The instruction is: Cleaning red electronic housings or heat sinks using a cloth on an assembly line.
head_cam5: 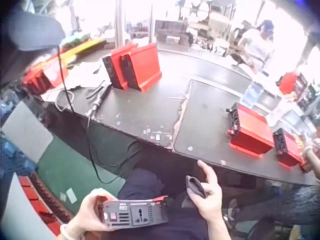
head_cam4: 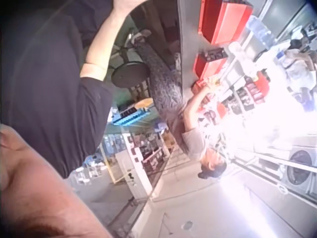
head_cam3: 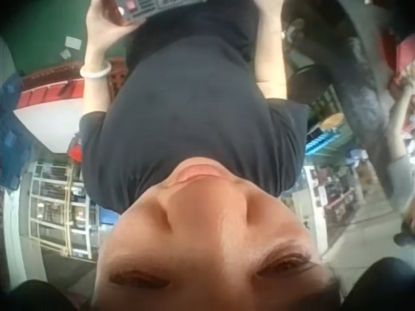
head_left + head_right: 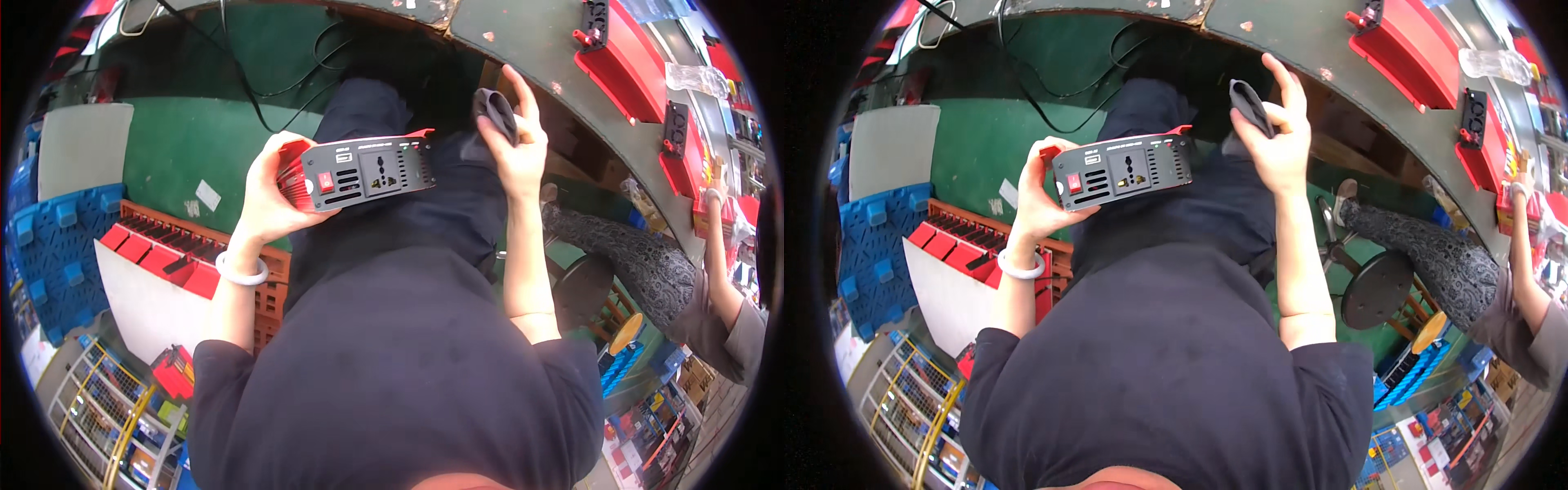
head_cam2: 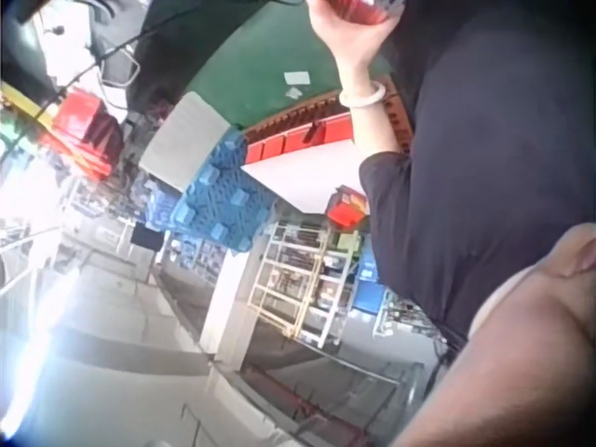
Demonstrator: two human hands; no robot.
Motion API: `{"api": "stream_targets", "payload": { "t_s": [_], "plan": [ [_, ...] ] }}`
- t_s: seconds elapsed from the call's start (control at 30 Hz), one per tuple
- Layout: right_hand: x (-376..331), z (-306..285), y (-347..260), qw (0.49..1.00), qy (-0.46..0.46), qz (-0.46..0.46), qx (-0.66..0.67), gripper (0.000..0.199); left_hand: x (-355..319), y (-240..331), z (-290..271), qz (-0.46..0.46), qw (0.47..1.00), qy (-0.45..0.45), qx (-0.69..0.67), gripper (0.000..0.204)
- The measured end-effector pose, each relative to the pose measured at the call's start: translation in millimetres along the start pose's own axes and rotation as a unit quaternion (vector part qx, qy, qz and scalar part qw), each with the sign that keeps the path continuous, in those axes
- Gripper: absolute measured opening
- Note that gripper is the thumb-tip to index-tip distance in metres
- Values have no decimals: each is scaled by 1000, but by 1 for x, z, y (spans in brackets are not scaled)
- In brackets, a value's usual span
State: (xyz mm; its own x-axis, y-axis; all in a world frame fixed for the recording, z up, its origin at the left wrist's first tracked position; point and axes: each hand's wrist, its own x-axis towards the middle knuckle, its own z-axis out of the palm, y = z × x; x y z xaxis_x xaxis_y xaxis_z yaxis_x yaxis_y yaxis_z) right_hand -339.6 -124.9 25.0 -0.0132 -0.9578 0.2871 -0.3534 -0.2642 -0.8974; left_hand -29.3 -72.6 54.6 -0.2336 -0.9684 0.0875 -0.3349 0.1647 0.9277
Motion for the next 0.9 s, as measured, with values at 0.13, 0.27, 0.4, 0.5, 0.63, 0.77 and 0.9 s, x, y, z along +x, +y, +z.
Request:
{"api": "stream_targets", "payload": {
  "t_s": [0.13, 0.27, 0.4, 0.5, 0.63, 0.77, 0.9],
  "plan": [
    [1, -2, -17, 964, -1, 117, 240, 20, 1, -2, 1, 12, 1000, -3, 2, 63],
    [-1, 2, -10, 846, -6, 303, 438, 24, 1, -5, 0, 26, 1000, -8, 5, 64],
    [-6, 13, -18, 937, 2, 250, 244, 19, 4, -2, 1, 33, 999, -3, -8, 62],
    [-10, 5, -47, 982, -67, 145, 99, 10, 1, -3, 1, 26, 999, 10, -33, 62],
    [-16, 3, -67, 983, -145, 34, 110, 16, 1, -4, 0, 16, 1000, 16, 4, 64],
    [-12, 24, -75, 975, -177, 13, 135, 16, 1, -8, 3, 2, 1000, -12, -1, 69],
    [-4, 41, -88, 968, -224, 30, 110, 15, -3, -4, 3, -10, 1000, -21, -13, 71]
  ]
}}
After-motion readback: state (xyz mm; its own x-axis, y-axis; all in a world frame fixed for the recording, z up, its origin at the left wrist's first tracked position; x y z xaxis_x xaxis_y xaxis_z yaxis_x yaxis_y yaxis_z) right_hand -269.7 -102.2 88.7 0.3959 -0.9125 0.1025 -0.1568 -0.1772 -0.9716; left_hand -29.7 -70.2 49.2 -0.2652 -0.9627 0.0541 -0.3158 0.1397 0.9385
